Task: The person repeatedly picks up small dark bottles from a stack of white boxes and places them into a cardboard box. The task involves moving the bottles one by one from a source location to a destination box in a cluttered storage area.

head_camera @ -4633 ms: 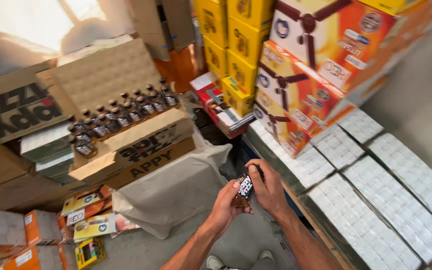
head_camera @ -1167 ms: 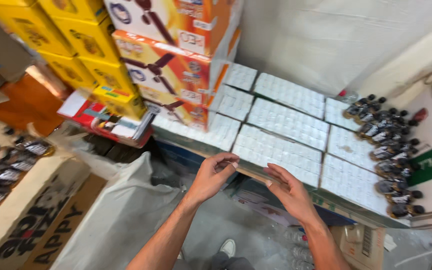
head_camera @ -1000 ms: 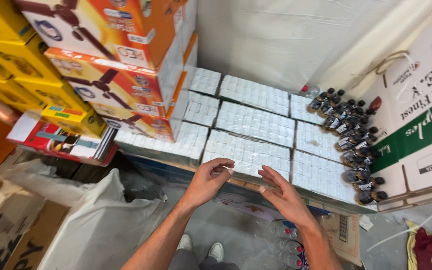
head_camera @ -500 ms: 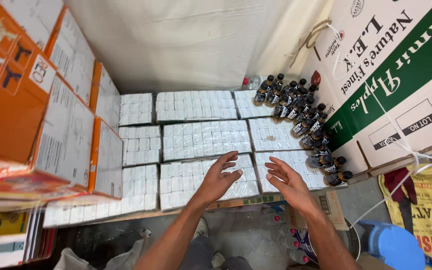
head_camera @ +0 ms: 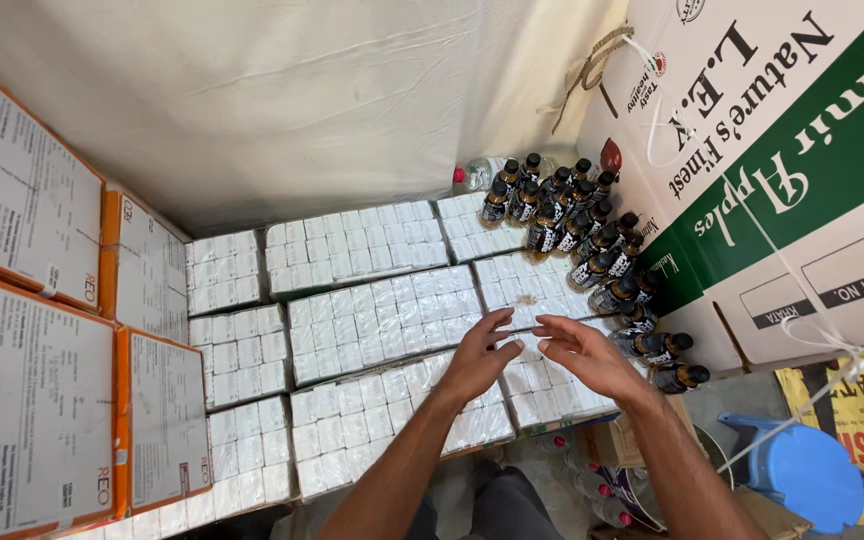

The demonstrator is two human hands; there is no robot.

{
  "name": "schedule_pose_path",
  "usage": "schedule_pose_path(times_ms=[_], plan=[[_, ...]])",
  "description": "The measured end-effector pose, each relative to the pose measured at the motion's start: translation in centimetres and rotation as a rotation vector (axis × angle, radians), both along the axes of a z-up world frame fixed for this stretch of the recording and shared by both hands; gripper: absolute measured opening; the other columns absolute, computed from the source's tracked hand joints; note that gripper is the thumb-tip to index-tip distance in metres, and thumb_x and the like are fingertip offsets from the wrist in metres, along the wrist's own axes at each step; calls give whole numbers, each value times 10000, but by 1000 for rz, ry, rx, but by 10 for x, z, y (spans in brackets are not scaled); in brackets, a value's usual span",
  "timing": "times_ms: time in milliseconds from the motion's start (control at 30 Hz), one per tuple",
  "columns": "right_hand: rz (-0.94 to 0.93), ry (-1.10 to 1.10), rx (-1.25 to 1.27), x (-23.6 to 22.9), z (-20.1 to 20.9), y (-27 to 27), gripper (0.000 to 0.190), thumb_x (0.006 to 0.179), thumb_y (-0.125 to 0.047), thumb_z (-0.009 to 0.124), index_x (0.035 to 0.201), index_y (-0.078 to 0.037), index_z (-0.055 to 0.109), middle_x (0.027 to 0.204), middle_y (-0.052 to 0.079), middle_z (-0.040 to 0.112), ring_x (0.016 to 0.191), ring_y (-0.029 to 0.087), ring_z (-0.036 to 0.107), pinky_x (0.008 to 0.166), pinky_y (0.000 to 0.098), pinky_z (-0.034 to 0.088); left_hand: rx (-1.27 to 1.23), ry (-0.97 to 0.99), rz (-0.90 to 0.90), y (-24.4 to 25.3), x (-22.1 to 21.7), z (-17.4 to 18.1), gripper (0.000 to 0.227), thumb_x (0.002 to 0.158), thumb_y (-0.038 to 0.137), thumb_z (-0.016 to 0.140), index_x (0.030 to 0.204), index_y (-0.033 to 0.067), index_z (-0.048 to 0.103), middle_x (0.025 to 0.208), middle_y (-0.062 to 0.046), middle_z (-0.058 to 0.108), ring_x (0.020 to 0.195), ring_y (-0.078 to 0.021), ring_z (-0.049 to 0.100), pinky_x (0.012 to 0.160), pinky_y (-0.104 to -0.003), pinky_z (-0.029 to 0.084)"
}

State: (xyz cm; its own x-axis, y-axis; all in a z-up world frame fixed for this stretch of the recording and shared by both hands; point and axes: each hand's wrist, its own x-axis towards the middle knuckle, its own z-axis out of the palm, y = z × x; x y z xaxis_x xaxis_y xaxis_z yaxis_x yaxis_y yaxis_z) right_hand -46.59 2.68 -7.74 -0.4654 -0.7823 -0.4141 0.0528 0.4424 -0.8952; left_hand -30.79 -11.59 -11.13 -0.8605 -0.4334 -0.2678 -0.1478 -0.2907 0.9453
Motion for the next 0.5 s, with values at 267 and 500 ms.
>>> schedule_pose_path(times_ms=[267, 500], plan=[[291, 271, 95, -84, -6, -44, 602, 942, -215, 700, 1510, -120, 524, 1438, 283, 573, 1331, 491, 546, 1096, 600, 460, 132, -40, 104, -14, -88, -30, 680, 926, 176, 673, 1554, 71, 434, 1530, -312, 432, 1406, -470, 457, 1121, -555, 428], [341, 729, 114, -148, -41, -108, 491, 969, -274, 674, 1452, -215, 608, 1489, 149, 569, 1361, 424, 551, 1101, 556, 478, 229, -121, 299, -22, -139, -55, 655, 920, 109, 582, 1560, 99, 443, 1556, -265, 434, 1423, -421, 457, 1075, -539, 465]])
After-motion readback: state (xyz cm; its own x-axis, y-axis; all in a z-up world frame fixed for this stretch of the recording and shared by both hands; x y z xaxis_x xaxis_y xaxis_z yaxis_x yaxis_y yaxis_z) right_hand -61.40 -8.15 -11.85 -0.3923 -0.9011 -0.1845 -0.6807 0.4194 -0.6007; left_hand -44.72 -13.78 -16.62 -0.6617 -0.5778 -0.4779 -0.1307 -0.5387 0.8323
